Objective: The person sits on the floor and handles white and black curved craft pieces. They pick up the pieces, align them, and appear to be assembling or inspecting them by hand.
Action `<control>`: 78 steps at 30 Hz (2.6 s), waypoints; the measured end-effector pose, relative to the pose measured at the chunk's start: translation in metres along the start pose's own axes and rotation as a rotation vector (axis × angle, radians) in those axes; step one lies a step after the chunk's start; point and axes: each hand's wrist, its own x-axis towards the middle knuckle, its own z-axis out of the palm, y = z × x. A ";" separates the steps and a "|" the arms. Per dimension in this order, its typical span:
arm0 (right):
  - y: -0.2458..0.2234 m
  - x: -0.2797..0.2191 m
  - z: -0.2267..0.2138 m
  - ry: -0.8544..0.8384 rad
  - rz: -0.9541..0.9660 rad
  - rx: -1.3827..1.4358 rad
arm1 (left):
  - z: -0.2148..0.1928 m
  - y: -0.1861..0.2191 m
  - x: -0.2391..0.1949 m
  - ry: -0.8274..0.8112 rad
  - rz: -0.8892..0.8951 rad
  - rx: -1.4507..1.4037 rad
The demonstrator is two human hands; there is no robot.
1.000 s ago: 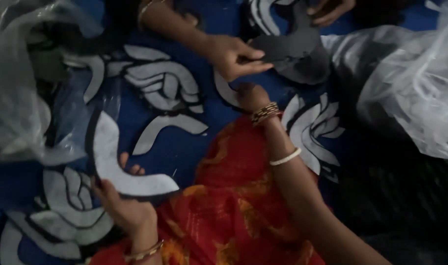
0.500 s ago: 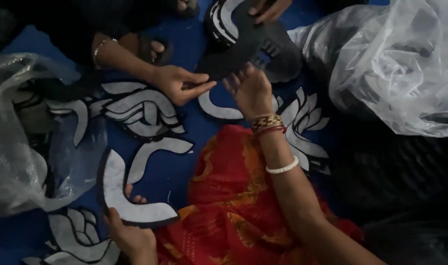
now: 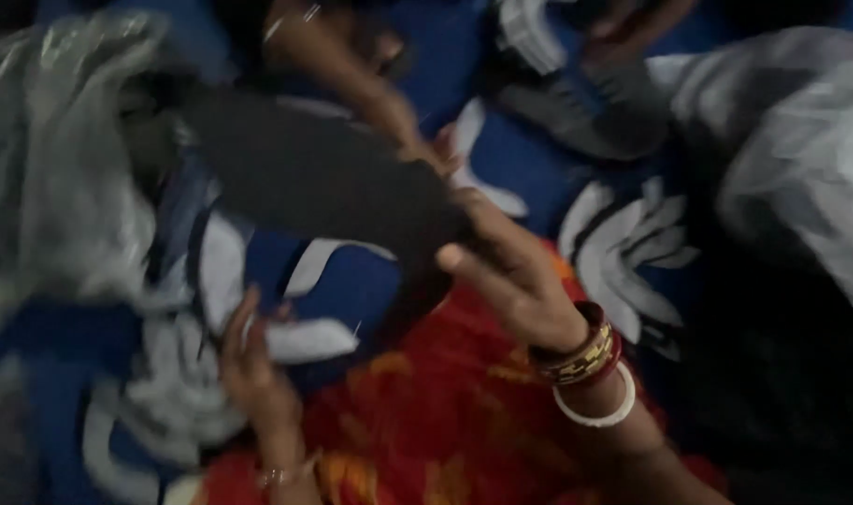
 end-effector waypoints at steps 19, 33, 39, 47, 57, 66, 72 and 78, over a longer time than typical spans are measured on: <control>0.110 -0.002 0.090 -0.165 0.355 0.065 | -0.021 0.000 -0.010 -0.348 0.010 -0.408; 0.142 0.001 0.086 -0.073 0.388 0.037 | -0.036 0.014 -0.007 -0.339 0.166 -0.374; 0.139 0.002 0.085 -0.121 0.287 -0.046 | -0.043 0.013 0.000 -0.398 0.111 -0.521; 0.136 0.001 0.083 -0.117 0.282 0.001 | -0.040 0.013 0.001 -0.385 0.079 -0.487; 0.115 0.007 0.037 0.055 0.251 0.135 | -0.112 0.034 -0.096 -0.442 -0.681 -0.423; 0.068 -0.002 0.058 -0.075 0.194 0.215 | -0.083 0.123 -0.143 -0.502 -0.377 0.583; 0.085 -0.008 0.080 -0.111 0.212 0.305 | -0.045 0.109 -0.035 -0.381 0.082 -0.514; 0.103 0.001 0.086 -0.093 0.303 0.195 | -0.031 0.059 -0.003 -0.375 0.199 -0.621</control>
